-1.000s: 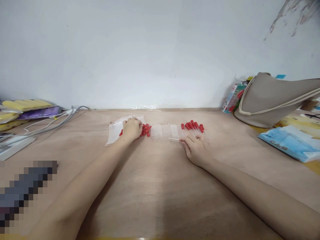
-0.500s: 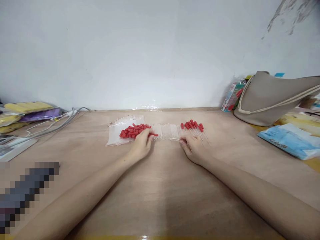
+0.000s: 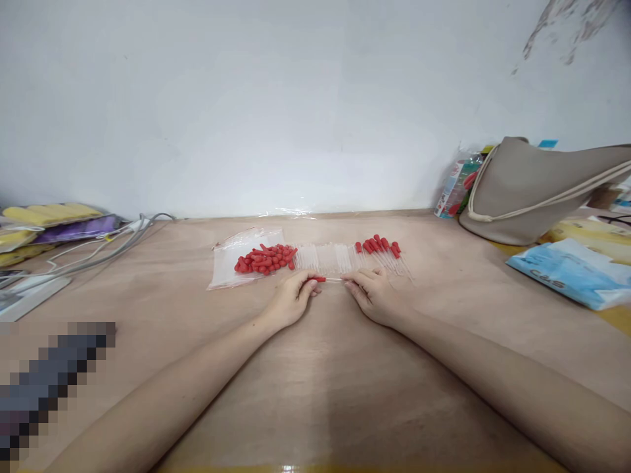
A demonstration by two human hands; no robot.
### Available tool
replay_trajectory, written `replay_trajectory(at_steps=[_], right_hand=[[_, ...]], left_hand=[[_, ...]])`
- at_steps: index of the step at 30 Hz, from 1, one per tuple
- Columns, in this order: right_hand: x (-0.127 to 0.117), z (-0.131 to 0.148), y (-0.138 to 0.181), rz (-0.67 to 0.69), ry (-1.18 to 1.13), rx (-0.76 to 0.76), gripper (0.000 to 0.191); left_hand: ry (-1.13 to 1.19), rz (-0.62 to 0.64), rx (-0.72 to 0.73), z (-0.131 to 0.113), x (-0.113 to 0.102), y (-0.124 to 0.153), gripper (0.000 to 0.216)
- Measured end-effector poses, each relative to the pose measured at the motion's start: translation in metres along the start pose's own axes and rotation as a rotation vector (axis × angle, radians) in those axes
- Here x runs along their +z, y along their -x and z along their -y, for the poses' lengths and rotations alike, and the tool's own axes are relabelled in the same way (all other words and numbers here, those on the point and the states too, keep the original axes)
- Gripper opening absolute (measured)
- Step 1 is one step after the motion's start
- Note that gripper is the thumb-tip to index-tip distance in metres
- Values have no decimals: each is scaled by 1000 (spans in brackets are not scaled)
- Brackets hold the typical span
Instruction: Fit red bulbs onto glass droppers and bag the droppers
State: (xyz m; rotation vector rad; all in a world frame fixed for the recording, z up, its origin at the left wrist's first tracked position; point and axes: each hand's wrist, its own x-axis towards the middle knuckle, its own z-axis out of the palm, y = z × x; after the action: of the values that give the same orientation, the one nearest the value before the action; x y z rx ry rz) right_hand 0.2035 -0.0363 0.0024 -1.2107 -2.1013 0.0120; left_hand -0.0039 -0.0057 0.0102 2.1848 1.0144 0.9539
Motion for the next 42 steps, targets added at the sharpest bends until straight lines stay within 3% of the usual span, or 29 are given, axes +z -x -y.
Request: replay_trajectory(at_steps=[15, 20, 25, 31, 42], right_hand=[[-7, -5, -3, 102, -116, -73, 21], [-11, -4, -3, 119, -41, -120, 21], [-15, 3, -3, 89, 142, -146, 24], [-11, 3, -2, 123, 118, -212, 25], [-6, 12, -5, 220, 90, -180, 28]], left_hand=[[55, 84, 23, -6, -2, 3, 20], [35, 147, 43, -7, -2, 4, 20], [-120, 107, 87, -7, -2, 5, 21], [-192, 114, 176, -8, -3, 6, 19], [-216, 127, 265, -6, -2, 7, 19]])
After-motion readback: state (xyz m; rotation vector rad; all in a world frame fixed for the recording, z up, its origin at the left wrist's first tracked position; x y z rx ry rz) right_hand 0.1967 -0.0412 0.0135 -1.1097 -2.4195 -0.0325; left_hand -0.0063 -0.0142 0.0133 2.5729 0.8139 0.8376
